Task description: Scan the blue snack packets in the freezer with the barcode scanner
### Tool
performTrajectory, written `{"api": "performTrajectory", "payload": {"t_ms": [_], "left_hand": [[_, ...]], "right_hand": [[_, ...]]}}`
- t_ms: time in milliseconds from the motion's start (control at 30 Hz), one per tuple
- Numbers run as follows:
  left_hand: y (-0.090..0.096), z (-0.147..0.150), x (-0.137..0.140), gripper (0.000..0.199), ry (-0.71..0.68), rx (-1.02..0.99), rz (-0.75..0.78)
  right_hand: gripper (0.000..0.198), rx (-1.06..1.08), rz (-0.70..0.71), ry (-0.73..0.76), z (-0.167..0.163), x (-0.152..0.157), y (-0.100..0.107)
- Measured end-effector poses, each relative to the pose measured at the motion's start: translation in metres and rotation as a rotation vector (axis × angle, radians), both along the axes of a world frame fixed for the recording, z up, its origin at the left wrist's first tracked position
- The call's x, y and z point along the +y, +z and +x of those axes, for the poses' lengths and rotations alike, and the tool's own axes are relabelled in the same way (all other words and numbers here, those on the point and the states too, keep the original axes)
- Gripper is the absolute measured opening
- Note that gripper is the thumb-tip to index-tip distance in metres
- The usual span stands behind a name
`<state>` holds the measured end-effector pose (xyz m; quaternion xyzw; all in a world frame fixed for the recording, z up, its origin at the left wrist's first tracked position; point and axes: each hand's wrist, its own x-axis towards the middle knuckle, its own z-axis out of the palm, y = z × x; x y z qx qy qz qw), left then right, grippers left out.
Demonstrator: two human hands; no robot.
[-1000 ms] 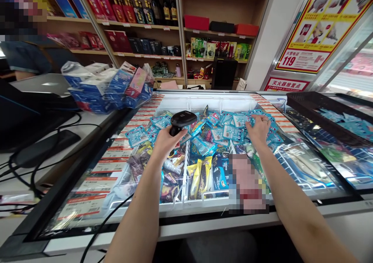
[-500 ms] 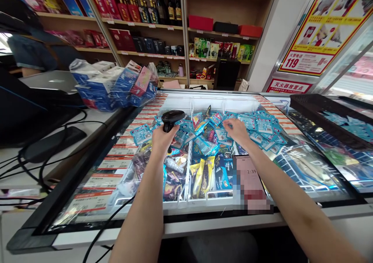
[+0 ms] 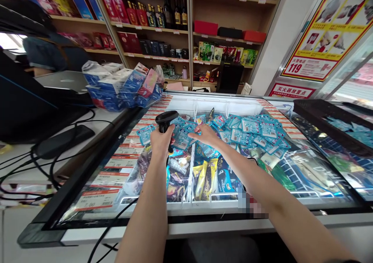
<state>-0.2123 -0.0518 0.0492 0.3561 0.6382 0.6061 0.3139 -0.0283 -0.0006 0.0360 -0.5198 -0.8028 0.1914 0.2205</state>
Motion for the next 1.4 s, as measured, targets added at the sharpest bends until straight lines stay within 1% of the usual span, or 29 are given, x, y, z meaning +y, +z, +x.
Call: {"api": "performTrajectory", "payload": {"t_ms": [100, 200, 267, 333, 433, 467, 500, 533, 633, 700, 800, 900, 967, 1067, 1233, 1400], "left_hand": [[0.0, 0.001, 0.0, 0.035, -0.016, 0.016, -0.003], [-0.001, 0.002, 0.0, 0.036, -0.029, 0.035, 0.0], [-0.002, 0.002, 0.001, 0.036, -0.028, 0.06, -0.009], [-0.002, 0.002, 0.001, 0.037, -0.039, 0.087, -0.026], [-0.002, 0.005, 0.001, 0.038, -0.088, 0.094, -0.024], [-0.001, 0.007, 0.001, 0.038, -0.11, 0.085, -0.019], [0.0, 0.009, 0.0, 0.038, -0.135, 0.075, -0.017], [0.001, 0.012, -0.001, 0.038, -0.164, 0.067, -0.016], [0.007, 0.023, -0.006, 0.037, -0.288, 0.058, -0.027], [0.012, 0.032, -0.011, 0.037, -0.387, 0.085, -0.056], [0.02, 0.043, -0.02, 0.037, -0.552, 0.173, -0.124], [0.024, 0.052, -0.026, 0.038, -0.703, 0.26, -0.137], [0.025, 0.056, -0.027, 0.038, -0.759, 0.298, -0.13], [0.024, 0.059, -0.026, 0.039, -0.805, 0.325, -0.137], [0.023, 0.063, -0.026, 0.041, -0.816, 0.359, -0.148], [0.022, 0.067, -0.027, 0.038, -0.839, 0.329, -0.132]], "right_hand": [[0.043, 0.017, 0.036, -0.024, -0.008, 0.004, -0.009], [0.035, 0.082, -0.002, -0.04, -0.007, 0.009, -0.012], [0.03, 0.18, -0.037, -0.065, -0.001, 0.011, -0.011], [0.027, 0.339, -0.093, -0.102, 0.008, 0.012, -0.01], [0.027, 0.669, -0.256, -0.139, 0.028, 0.011, -0.006], [0.028, 0.766, -0.29, -0.148, 0.036, 0.011, -0.004], [0.03, 0.838, -0.298, -0.156, 0.045, 0.009, -0.002], [0.032, 0.881, -0.274, -0.168, 0.055, 0.008, -0.001], [0.034, 0.932, -0.144, -0.219, 0.086, 0.004, 0.001], [0.035, 0.975, -0.062, -0.278, 0.108, 0.001, 0.0], [0.041, 0.993, 0.048, -0.332, 0.136, -0.003, -0.006], [0.044, 0.986, 0.105, -0.355, 0.154, -0.006, -0.015], [0.044, 0.988, 0.108, -0.376, 0.161, -0.006, -0.02], [0.044, 1.012, 0.087, -0.393, 0.167, -0.004, -0.023], [0.04, 1.058, 0.043, -0.411, 0.168, -0.006, -0.021], [0.04, 1.027, -0.006, -0.379, 0.164, -0.01, -0.021]]}}
